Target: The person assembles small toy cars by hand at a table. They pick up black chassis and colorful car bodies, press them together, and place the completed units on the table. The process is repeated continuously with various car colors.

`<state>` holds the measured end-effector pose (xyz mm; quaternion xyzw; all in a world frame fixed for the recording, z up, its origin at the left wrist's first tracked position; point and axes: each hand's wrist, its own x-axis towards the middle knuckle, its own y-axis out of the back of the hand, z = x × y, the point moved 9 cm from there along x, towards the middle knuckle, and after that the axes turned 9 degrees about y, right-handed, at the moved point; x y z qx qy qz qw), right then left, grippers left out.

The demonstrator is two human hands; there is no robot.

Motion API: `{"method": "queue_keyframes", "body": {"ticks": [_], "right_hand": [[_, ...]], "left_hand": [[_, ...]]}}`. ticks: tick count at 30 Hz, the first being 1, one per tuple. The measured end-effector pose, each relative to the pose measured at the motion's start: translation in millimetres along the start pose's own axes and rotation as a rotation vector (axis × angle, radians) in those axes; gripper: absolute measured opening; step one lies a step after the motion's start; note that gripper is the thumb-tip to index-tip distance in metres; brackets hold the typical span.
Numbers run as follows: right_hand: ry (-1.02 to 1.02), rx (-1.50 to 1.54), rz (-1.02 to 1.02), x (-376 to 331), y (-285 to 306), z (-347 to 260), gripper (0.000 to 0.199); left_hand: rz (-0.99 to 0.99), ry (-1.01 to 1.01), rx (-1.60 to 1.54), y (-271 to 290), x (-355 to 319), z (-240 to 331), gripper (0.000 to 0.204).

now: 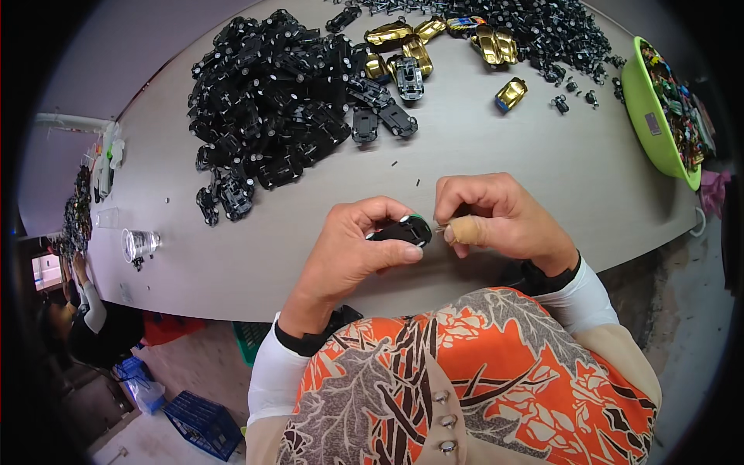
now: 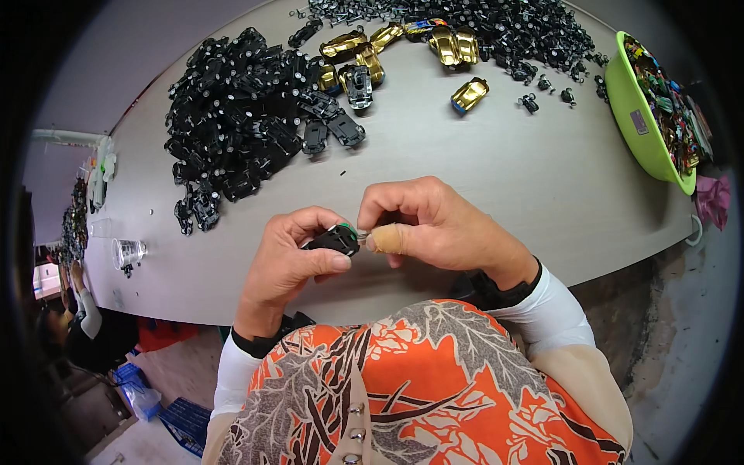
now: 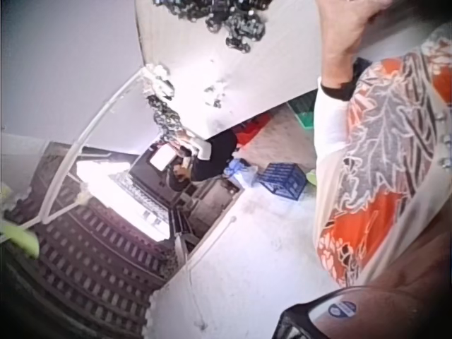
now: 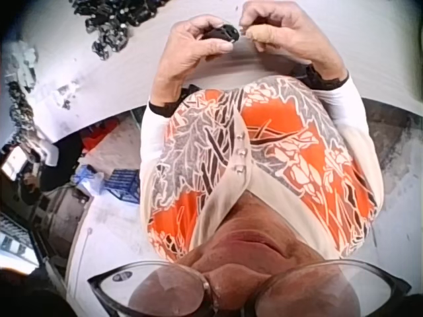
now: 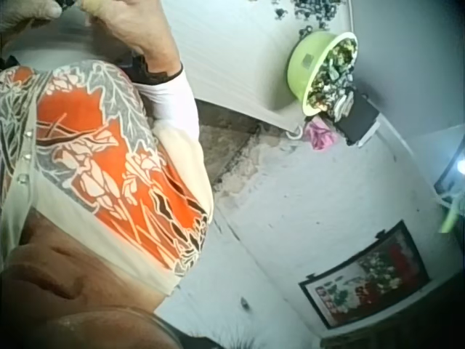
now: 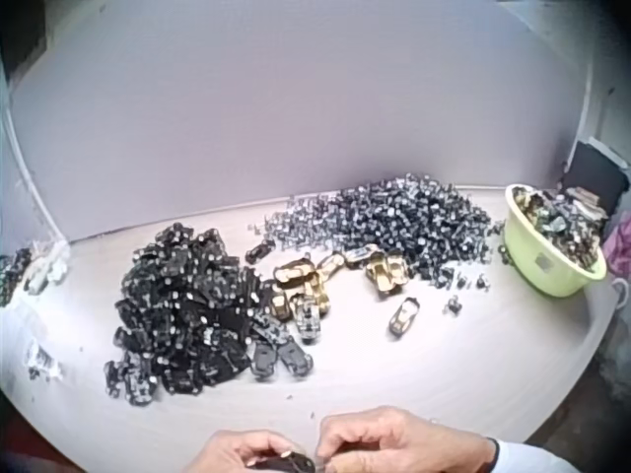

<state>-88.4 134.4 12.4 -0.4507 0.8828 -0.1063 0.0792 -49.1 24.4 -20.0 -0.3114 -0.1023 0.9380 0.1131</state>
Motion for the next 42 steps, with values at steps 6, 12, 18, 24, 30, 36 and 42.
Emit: {"method": "queue_keyframes", "body": {"ticks": [6, 12, 18, 24, 30, 36, 42], "right_hand": [[0.047, -0.143, -0.025, 3.2, -0.7, 5.3, 0.004], [0.129, -0.427, 0.034, 8.6, -1.7, 13.0, 0.01], [0.224, -0.465, 0.077, 9.4, -0.9, 11.8, 0.011], [-0.135, -0.025, 0.163, 3.4, 4.8, 31.9, 0.006], [0.049, -0.018, 0.224, 4.4, 10.1, 12.7, 0.006], [0.111, -0.036, 0.129, 7.3, 10.9, 0.1, 0.006], [-0.026, -0.022, 0.03, 5.7, -0.3, 12.0, 0.008]], "left_hand": [[-0.056, 0.019, 0.055, -11.8, -1.6, 2.8, 0.019], [0.012, 0.039, 0.168, -9.9, 0.9, -4.6, 0.014], [0.069, -0.026, 0.233, -7.1, 0.7, 1.4, 0.019], [0.149, -0.148, -0.273, 21.3, 3.2, 3.1, 0.032], [0.111, -0.143, -0.449, 22.1, 7.3, -6.5, 0.025], [-0.008, -0.067, -0.197, -2.1, -1.9, -4.0, 0.016], [-0.034, -0.044, 0.0, -8.3, -6.6, -5.3, 0.015]]}}
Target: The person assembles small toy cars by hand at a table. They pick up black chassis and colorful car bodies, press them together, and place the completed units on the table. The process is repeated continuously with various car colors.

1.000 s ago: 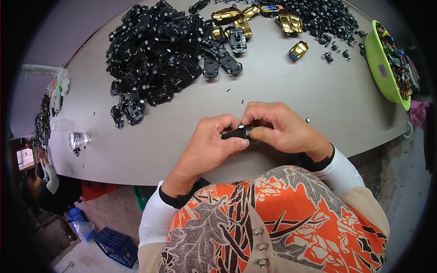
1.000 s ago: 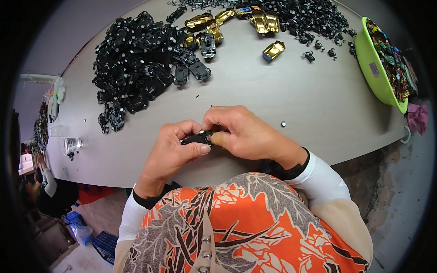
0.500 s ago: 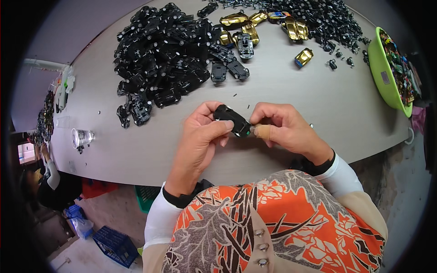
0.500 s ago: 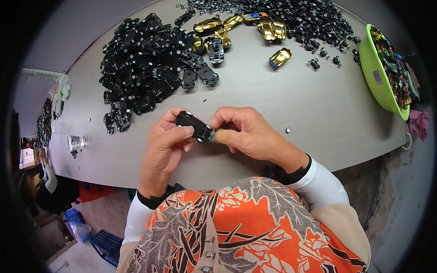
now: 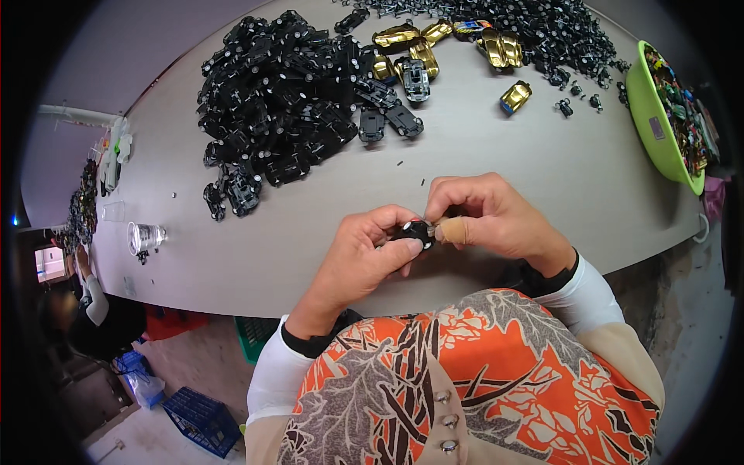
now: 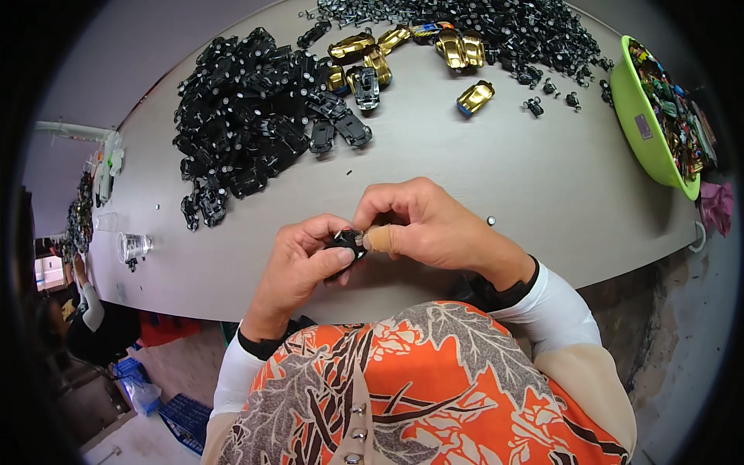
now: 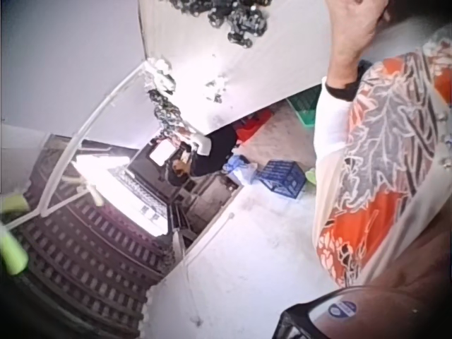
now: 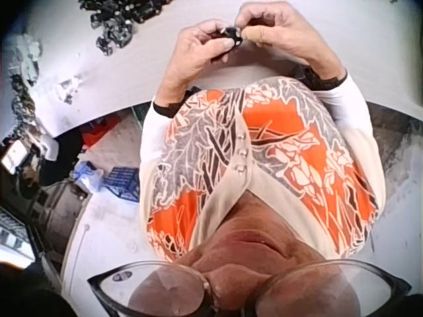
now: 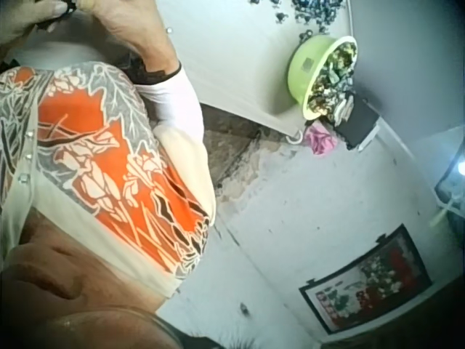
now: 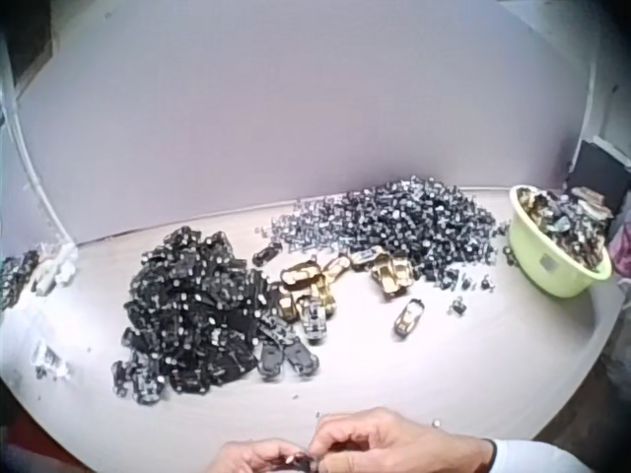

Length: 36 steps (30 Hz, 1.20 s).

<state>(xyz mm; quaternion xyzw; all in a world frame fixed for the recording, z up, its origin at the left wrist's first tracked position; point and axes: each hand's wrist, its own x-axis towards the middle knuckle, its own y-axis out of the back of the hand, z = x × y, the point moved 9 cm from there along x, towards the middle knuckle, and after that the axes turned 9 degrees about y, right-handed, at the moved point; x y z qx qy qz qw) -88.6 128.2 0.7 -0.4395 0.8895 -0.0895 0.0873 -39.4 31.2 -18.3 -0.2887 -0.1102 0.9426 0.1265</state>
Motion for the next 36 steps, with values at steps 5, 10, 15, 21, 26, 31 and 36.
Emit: {"method": "queue_keyframes", "body": {"ticks": [5, 10, 15, 21, 26, 31, 36], "right_hand": [[-0.095, -0.158, -0.056, 0.2, -7.9, 9.6, 0.01], [0.28, -0.504, -0.028, 5.8, -13.4, 6.4, 0.013], [0.296, -0.594, -0.05, 8.2, -32.7, 3.5, 0.014], [0.427, -0.962, 0.208, 4.9, 48.0, -48.5, 0.013], [0.392, -1.403, 0.548, -2.9, 122.0, -72.0, 0.01], [0.365, -1.345, 0.508, 9.1, 128.3, -56.6, 0.01], [0.191, 0.031, 0.514, 2.6, 123.6, -19.7, 0.01]], "left_hand": [[-0.001, 0.005, 0.1, -2.9, -5.1, -9.5, 0.013], [0.152, -0.067, 0.351, 4.5, -5.6, -6.0, 0.014], [0.226, 0.032, 0.352, 12.9, -21.4, -12.7, 0.018], [0.294, 0.047, 0.33, 72.2, -116.4, -31.2, 0.021], [0.603, 0.361, 0.293, 137.6, -205.6, -117.2, 0.033], [0.692, 0.313, 0.583, 141.3, -200.5, -82.1, 0.031], [0.658, -0.427, 0.963, 59.9, -90.1, 71.3, 0.017]]}}
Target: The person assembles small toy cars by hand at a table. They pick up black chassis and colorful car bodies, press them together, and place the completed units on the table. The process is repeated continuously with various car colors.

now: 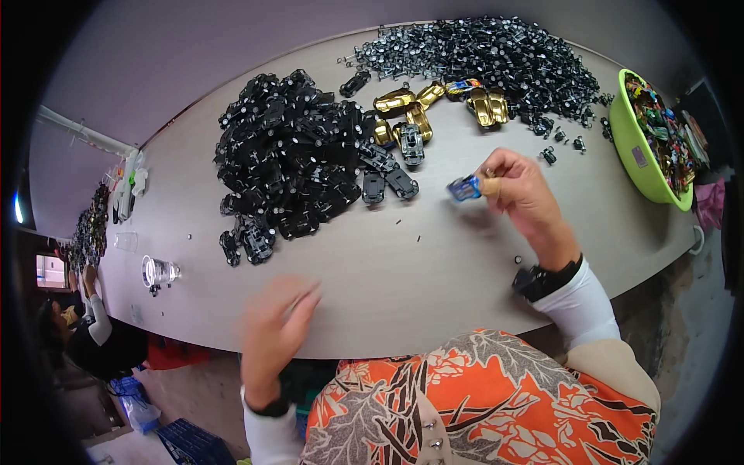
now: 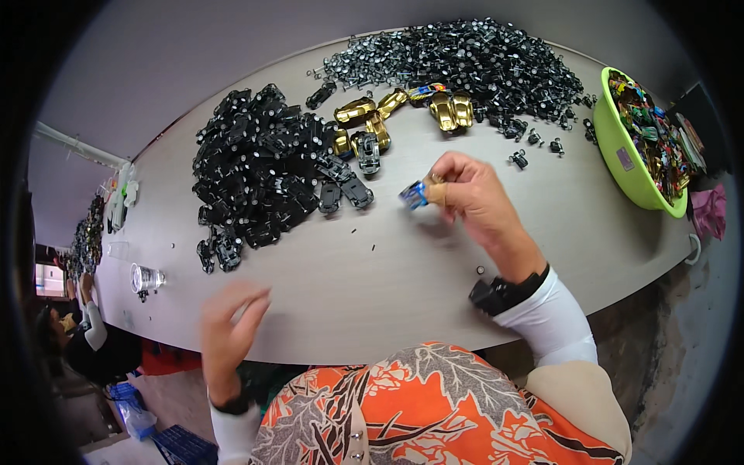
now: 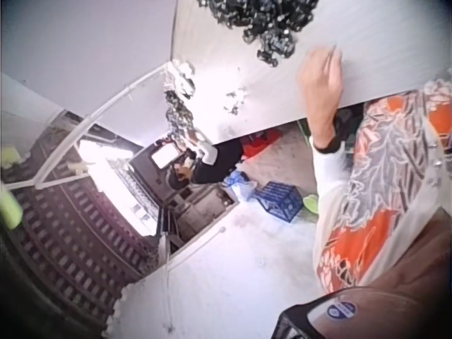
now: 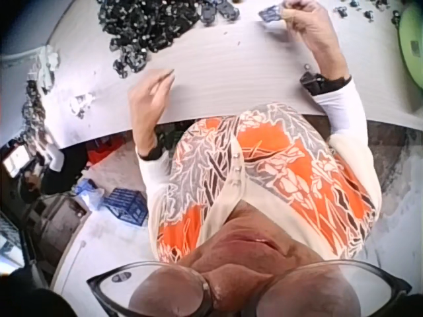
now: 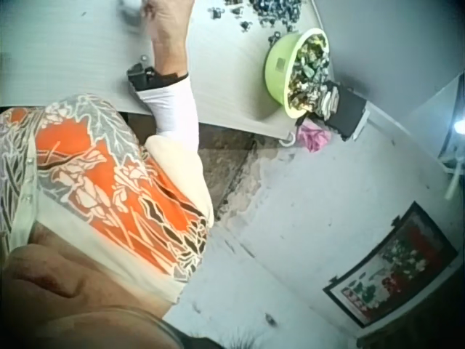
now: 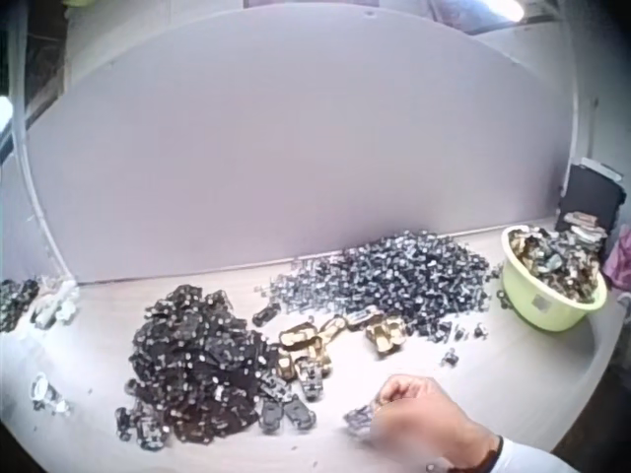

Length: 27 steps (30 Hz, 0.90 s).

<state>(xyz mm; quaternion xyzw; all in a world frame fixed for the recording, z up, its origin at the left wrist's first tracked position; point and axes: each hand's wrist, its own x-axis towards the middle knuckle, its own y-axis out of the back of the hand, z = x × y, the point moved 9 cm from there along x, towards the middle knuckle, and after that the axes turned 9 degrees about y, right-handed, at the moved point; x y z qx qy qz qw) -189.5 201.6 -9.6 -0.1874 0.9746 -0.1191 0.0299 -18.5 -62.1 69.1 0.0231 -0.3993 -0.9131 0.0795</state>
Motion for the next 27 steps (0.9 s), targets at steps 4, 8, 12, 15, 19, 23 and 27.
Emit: {"method": "queue_keyframes", "body": {"ticks": [4, 8, 12, 15, 19, 23, 27], "right_hand": [[-0.14, 0.035, 0.009, -17.3, -6.0, 28.9, 0.007], [0.111, -0.561, 0.024, -23.7, 5.5, 4.0, 0.011], [0.549, -0.924, -0.141, -35.2, -27.6, -36.7, 0.02], [0.698, -1.11, -0.322, -40.0, -65.4, -32.1, 0.022], [0.563, -1.301, -0.401, -34.1, -66.3, -8.8, 0.023], [0.198, -0.707, -0.327, -30.7, -59.7, -14.2, 0.028], [-0.022, -0.006, -0.279, -41.3, -75.8, 1.0, 0.025]], "left_hand": [[0.08, -0.483, 0.46, -64.2, 71.6, 70.5, 0.034], [-0.006, -0.586, 0.72, -114.6, 110.2, 72.8, 0.026], [-0.06, -0.6, 0.593, -122.8, 115.7, 73.4, 0.021], [-0.046, -0.499, 0.191, -101.9, 107.6, 74.9, 0.019], [-0.245, 0.076, -0.606, -99.7, 94.7, 29.4, 0.017], [-0.483, 0.491, -1.24, -121.6, 65.1, -3.6, 0.022], [-0.538, 0.536, -1.333, -129.3, 50.2, -4.4, 0.019]]}}
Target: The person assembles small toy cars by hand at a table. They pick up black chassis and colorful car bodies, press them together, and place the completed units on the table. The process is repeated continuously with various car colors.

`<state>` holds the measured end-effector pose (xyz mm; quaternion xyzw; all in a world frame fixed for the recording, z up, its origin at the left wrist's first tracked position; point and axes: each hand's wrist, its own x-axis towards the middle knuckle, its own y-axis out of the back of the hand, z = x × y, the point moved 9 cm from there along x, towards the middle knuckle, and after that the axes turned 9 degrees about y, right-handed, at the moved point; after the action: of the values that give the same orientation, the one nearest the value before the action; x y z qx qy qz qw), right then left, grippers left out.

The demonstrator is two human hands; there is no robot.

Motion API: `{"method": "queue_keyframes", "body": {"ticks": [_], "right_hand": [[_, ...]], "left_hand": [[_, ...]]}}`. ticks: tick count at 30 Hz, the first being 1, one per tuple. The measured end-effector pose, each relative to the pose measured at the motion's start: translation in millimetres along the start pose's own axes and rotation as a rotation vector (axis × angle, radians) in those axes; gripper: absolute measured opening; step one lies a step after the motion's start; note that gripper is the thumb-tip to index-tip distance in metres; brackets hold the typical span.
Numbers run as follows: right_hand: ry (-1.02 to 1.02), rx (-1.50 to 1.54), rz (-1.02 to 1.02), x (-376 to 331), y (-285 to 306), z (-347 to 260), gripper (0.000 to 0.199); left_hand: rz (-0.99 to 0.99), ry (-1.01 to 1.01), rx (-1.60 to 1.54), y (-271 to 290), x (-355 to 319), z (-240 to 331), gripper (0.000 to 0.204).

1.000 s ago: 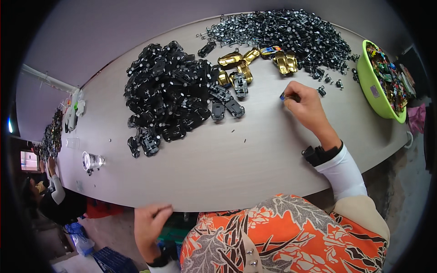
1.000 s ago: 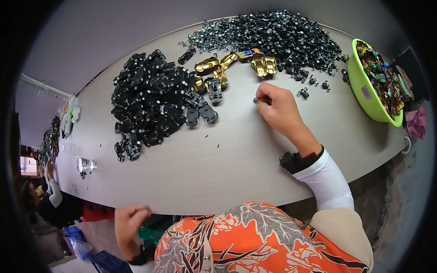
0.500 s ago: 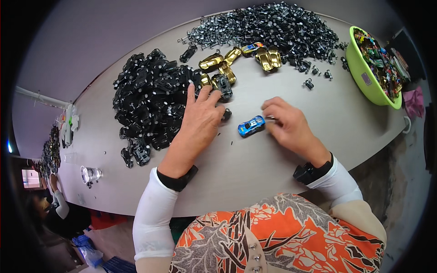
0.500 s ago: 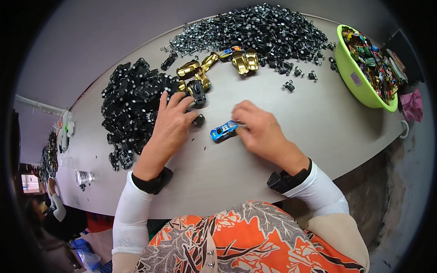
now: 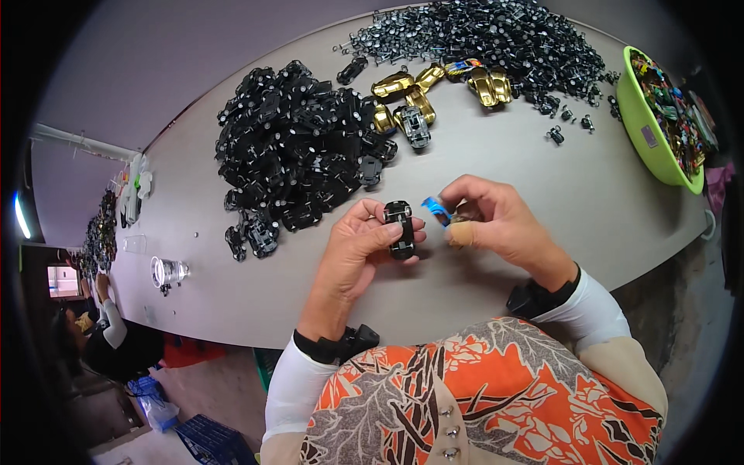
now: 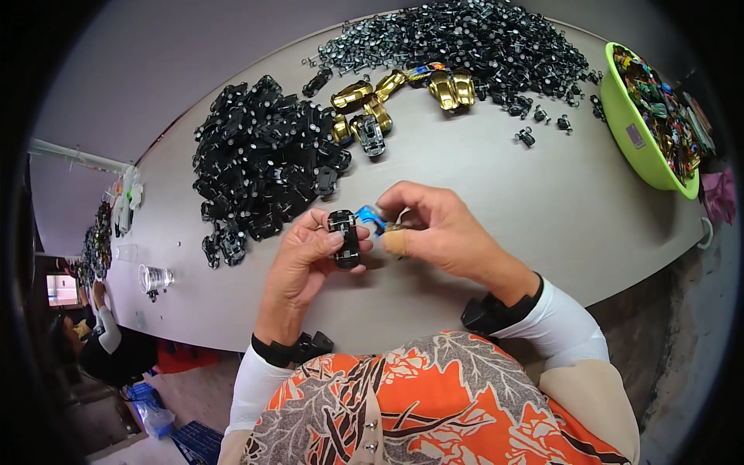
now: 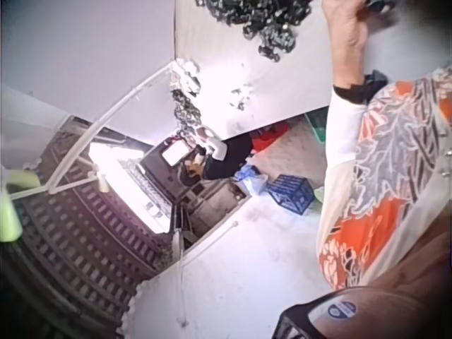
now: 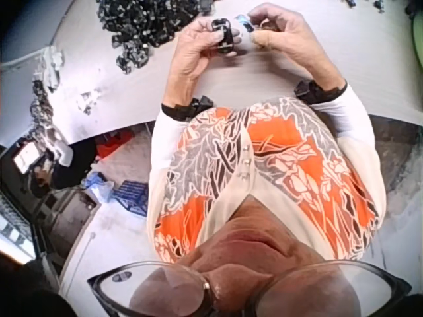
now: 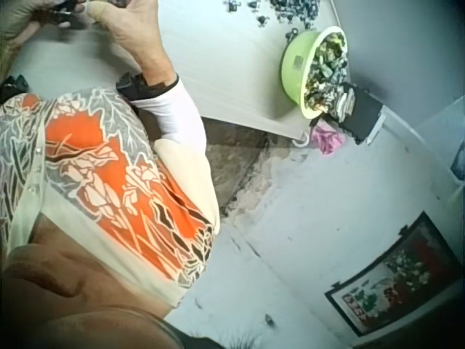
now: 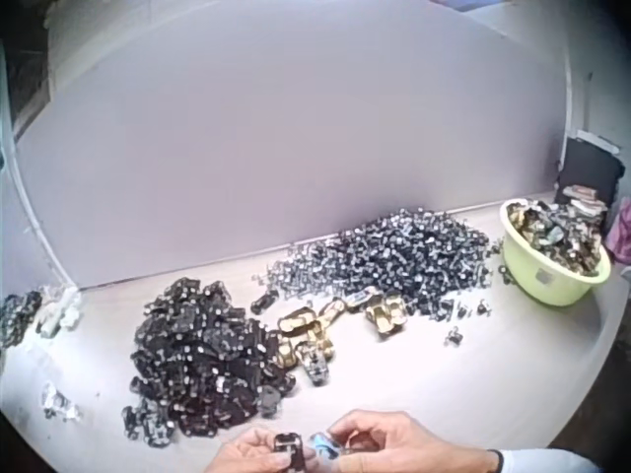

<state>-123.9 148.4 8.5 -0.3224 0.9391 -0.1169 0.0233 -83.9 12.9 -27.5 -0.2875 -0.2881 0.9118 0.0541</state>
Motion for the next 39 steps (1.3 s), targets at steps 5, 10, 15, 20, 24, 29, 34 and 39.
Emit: {"method": "queue_keyframes", "body": {"ticks": [5, 10, 15, 20, 24, 29, 34, 39], "right_hand": [[-0.145, 0.071, -0.007, -5.6, -14.5, 16.3, 0.032], [-0.127, 0.283, 0.034, -6.5, -9.9, 13.0, 0.03], [-0.154, 0.113, -0.005, -4.9, -2.2, 18.4, 0.027], [0.047, -0.101, 0.114, 2.2, -4.0, 6.4, 0.032], [-0.008, 0.005, 0.195, -3.0, 0.9, 11.3, 0.029], [0.007, -0.004, 0.135, -7.3, -16.4, 19.5, 0.034], [0.076, -0.058, 0.148, -12.5, -17.0, 9.7, 0.035], [0.142, -0.081, 0.177, 8.8, -31.5, -14.1, 0.036]], "left_hand": [[-0.016, -0.088, -0.012, -7.9, -4.6, -4.1, 0.017], [0.119, -0.064, 0.134, -1.8, -8.6, -3.3, 0.014], [0.153, -0.003, 0.202, -12.9, -7.7, -2.9, 0.022], [0.05, -0.055, 0.068, -10.0, -14.6, -2.2, 0.033], [-0.107, -0.329, 0.11, -18.2, -2.0, -3.7, 0.048], [0.022, -0.448, 0.331, -12.3, -20.7, 0.6, 0.034], [0.024, -0.254, 0.084, 2.5, -26.1, -8.3, 0.035], [-0.009, -0.188, -0.155, 8.4, -32.4, 8.7, 0.033]]}}
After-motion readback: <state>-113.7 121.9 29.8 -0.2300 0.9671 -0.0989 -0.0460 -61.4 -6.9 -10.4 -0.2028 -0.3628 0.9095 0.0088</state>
